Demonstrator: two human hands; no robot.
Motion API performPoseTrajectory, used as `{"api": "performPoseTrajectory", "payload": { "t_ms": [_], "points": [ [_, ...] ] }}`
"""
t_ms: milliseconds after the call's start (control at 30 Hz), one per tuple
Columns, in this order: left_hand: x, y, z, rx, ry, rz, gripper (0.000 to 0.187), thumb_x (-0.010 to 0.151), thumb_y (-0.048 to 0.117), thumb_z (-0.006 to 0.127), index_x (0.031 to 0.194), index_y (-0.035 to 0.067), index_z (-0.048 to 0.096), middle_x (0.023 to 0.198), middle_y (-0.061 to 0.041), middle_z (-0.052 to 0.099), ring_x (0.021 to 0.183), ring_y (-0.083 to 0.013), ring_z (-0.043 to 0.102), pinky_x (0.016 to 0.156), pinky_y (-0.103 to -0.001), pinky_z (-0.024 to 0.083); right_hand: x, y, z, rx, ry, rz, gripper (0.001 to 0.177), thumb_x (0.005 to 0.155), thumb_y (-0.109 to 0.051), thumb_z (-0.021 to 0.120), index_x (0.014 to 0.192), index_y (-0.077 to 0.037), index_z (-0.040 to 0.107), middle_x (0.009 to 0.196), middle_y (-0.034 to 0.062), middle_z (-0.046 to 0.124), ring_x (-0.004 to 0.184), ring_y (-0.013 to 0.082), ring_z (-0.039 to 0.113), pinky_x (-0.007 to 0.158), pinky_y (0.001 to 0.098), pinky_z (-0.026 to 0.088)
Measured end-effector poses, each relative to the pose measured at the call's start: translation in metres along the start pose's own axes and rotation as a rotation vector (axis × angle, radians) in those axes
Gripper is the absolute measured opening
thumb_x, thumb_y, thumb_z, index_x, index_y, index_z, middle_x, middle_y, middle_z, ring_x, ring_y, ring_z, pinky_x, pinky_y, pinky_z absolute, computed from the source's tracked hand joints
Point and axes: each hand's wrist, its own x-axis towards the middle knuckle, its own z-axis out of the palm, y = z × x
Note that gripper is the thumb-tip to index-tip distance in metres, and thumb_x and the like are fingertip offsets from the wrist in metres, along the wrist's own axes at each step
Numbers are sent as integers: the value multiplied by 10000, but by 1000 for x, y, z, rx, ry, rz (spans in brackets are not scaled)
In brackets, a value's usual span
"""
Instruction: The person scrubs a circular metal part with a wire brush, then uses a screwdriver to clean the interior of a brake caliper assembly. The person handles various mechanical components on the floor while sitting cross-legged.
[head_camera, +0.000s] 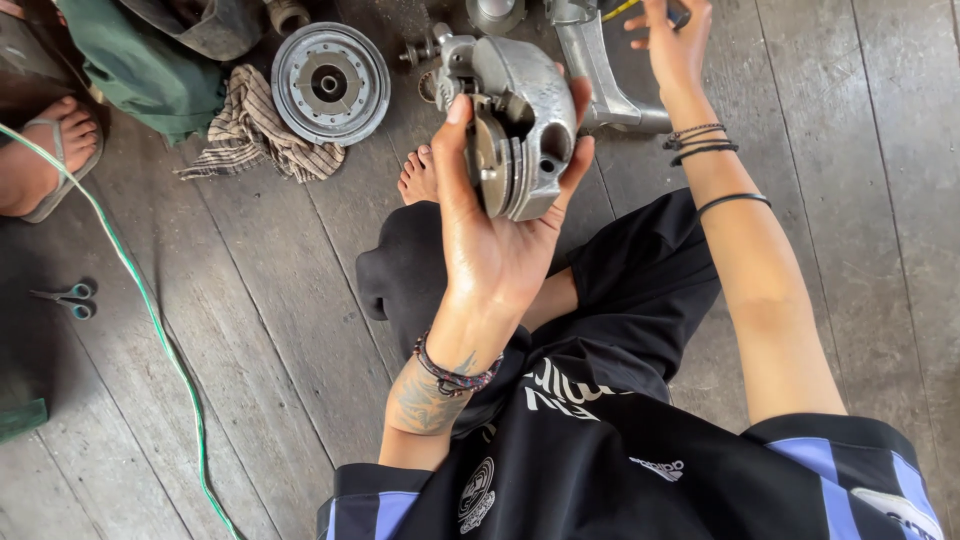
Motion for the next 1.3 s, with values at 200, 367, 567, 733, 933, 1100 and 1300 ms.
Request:
{"api": "performPoseTrajectory", "payload": {
  "t_ms": [200,367,567,733,933,1100,1300],
  "points": [
    [5,-8,-2,-18,5,-22,545,1080,316,621,1511,44,426,1456,-145,533,1364,-308,558,1043,-363,575,17,49,-9,295,167,347,543,943,-384,700,1256,-86,372,1110,96,804,838,130,801,708,246,636],
    [7,-12,-6,-71,1,-44,538,1087,310,622,1511,44,427,1469,-157,521,1387,-316,532,1025,-365,586,1,43,-21,387,267,383,597,866,-433,732,1248,-99,417,1146,137,809,831,147,772,693,247,604],
    [6,-19,-4,112,-33,-34,579,1088,322,570,1565,32,416,1479,-157,550,1334,-298,577,1039,-404,539,-75,-7,-16,513,161,437,521,889,-435,684,1266,-78,647,1241,100,715,920,129,690,740,241,553],
    [0,-30,-24,293,-26,99,304,1010,158,619,1254,-15,565,1112,-99,658,957,-153,609,874,-277,484,-145,-148,15,643,-255,177,574,1065,-368,283,1462,3,466,1509,221,531,1402,310,558,1236,422,460],
    [13,-43,-11,79,150,33,356,964,332,647,1141,23,630,1021,-171,678,961,-313,666,855,-445,558,-215,-157,-2,668,114,207,105,1046,-161,563,1026,-73,509,798,21,466,430,15,295,399,117,345],
    [18,-42,-8,175,-80,-54,728,1018,416,529,1648,76,396,1510,-181,494,1309,-314,587,1026,-432,548,-258,-222,-23,374,65,66,240,976,-113,504,1193,-14,533,783,57,563,489,25,308,466,161,270],
    [12,-43,-9,570,-131,193,266,1031,233,616,1091,-11,705,1056,-45,708,908,-94,555,835,-239,438,-272,-245,-30,157,47,-31,131,893,-12,542,1020,9,565,640,2,463,563,75,408,567,191,427]
  ]
}}
